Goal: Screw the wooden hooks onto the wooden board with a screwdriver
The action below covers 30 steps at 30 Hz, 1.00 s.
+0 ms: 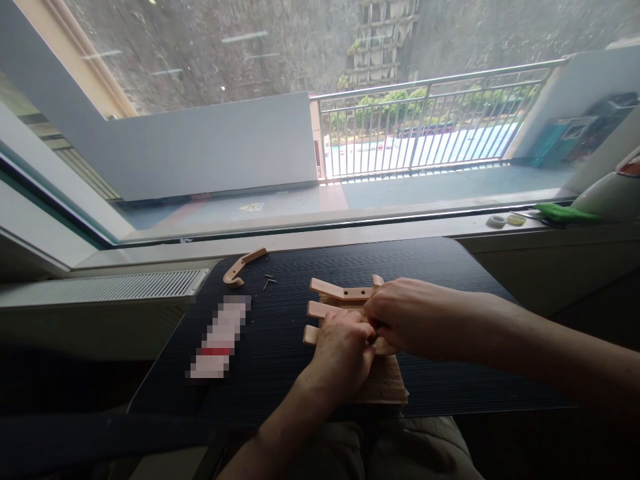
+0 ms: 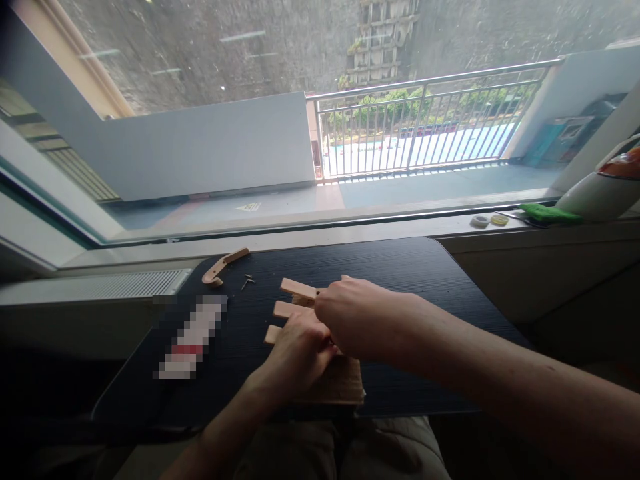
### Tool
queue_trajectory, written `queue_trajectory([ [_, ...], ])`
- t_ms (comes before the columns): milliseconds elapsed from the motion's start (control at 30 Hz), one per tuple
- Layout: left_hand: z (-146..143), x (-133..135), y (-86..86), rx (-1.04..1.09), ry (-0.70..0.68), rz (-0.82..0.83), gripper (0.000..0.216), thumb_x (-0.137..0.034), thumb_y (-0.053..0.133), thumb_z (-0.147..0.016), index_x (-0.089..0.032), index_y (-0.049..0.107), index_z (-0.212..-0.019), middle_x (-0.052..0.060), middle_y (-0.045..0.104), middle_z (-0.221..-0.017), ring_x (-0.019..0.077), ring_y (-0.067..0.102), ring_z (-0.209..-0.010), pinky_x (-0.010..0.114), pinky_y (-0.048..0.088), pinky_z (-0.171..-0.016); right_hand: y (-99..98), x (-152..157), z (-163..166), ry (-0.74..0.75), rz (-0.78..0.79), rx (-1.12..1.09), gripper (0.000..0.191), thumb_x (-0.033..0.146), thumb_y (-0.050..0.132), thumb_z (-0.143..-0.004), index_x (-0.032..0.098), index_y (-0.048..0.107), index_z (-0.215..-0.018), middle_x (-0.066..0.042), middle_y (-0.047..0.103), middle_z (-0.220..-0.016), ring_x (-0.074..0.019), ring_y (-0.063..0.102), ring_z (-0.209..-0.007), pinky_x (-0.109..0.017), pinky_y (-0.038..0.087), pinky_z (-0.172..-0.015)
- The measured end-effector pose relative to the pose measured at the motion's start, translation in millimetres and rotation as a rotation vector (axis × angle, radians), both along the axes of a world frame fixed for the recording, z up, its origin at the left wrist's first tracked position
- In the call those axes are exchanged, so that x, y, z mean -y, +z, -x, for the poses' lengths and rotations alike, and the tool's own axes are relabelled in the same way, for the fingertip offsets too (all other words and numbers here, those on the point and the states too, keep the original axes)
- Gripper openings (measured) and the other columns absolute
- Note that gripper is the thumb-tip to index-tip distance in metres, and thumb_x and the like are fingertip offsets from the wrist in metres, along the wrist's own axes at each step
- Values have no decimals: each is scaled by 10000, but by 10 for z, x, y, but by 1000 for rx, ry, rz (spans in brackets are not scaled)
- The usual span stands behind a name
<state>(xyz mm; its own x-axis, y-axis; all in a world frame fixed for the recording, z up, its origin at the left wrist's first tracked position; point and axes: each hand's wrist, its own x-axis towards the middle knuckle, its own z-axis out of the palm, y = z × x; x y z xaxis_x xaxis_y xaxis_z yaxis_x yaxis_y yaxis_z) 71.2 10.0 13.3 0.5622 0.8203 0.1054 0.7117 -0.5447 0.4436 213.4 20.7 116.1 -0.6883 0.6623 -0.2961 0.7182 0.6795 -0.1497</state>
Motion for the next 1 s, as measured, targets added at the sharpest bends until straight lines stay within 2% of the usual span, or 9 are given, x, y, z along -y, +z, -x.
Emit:
queue_trajectory([
  [167, -7, -5, -8, -16, -1, 3, 108, -204, 611, -789, -185, 680, -708, 45, 693, -882, 233, 601, -920, 347, 404, -810, 25, -2, 18, -12, -7, 23, 88, 182, 645, -764, 157, 669, -683, -9, 628, -645, -126, 519, -586, -247, 279, -536],
  [333, -13, -12, -15, -18, -17, -17, 112, -199, 620, -776, -195, 697, -693, 47, 700, -869, 236, 596, -917, 351, 388, -811, 85, -12, 47, -33, 44, 68, 51, 167, 665, -743, 163, 701, -779, -44, 676, -787, -184, 603, -750, -257, 348, -613],
  [467, -22, -14, -34, -22, -5, -16, 130, -180, 610, -767, -193, 682, -660, 45, 697, -815, 218, 599, -837, 337, 380, -756, 89, -7, 72, -19, 27, 72, 52, 122, 649, -749, 145, 694, -736, -45, 671, -721, -183, 614, -725, -276, 379, -685],
  [667, -22, -1, -19, -9, -7, -14, 158, -174, 596, -779, -187, 673, -641, 45, 698, -823, 224, 597, -849, 339, 374, -756, 63, 3, 94, -30, -32, 101, 68, 158, 638, -747, 158, 683, -696, -42, 666, -670, -192, 624, -671, -281, 380, -628],
  [800, -20, -1, -20, -4, -3, -27, 135, -148, 598, -762, -188, 682, -664, 42, 699, -827, 226, 596, -850, 345, 377, -758, 113, 15, 127, -69, -83, 150, 122, 190, 595, -788, 154, 677, -704, -63, 668, -682, -209, 632, -666, -280, 370, -600],
  [1000, -7, -4, -36, -2, -26, -37, 113, -211, 617, -789, -206, 700, -713, 37, 702, -860, 233, 596, -891, 350, 387, -784, 229, 43, 131, -61, 12, 150, 92, 205, 665, -754, 164, 692, -832, -64, 681, -815, -210, 626, -751, -260, 325, -564],
])
